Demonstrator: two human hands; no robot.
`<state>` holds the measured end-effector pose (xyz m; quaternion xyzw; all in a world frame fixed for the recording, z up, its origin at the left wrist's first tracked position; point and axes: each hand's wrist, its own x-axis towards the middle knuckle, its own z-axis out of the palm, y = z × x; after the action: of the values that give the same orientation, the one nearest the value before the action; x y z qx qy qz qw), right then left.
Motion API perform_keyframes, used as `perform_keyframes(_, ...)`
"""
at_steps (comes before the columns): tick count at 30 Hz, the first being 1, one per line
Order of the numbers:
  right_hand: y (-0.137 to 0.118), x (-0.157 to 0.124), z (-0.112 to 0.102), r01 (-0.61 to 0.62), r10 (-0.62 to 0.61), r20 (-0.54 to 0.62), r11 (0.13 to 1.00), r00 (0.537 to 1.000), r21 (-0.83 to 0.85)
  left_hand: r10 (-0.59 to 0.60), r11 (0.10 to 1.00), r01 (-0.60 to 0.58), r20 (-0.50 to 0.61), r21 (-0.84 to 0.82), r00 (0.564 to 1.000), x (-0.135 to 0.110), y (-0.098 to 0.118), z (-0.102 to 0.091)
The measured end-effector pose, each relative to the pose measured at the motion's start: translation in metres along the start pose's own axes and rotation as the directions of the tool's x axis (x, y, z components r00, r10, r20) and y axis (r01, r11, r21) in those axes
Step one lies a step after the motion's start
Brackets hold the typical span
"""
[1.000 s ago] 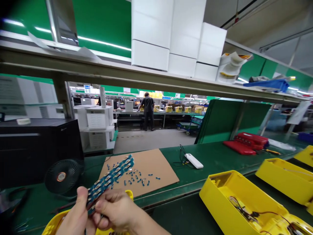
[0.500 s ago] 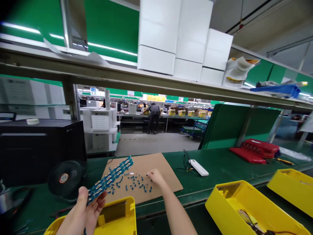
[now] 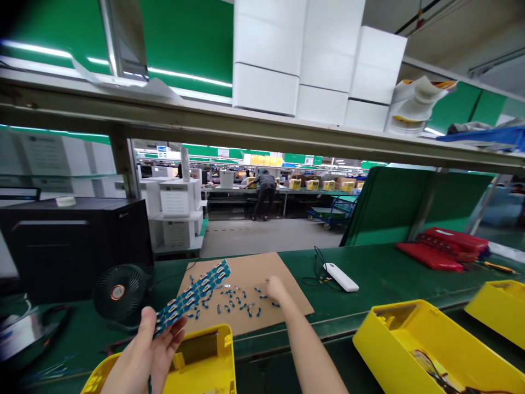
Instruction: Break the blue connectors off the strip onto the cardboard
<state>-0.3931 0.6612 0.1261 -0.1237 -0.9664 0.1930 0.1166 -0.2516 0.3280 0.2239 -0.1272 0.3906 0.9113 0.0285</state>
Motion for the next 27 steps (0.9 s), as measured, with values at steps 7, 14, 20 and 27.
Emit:
perform_keyframes(7,0.002,-0.012,-0.005,-0.002,0.002,0.005,0.995,1.000,-0.098,0.013,1.000,-0.013,0.020,0.021,1.000,0.000,0.001,-0.003)
perform_keyframes(14,-0.035,-0.021,0.005,0.160,-0.141,0.147,0.979,0.979,-0.125,0.023,1.000,-0.024,0.029,0.017,0.999,-0.010,0.003,0.001)
perform_keyframes(20,-0.044,-0.028,0.022,0.165,-0.146,0.167,0.980,0.975,-0.110,0.019,1.000,-0.019,0.028,0.007,0.999,-0.009,0.003,0.000)
perform_keyframes(27,-0.062,-0.046,-0.002,0.211,-0.210,-0.030,0.955,0.977,0.210,0.014,0.999,-0.017,0.048,0.048,0.999,0.003,0.000,-0.007)
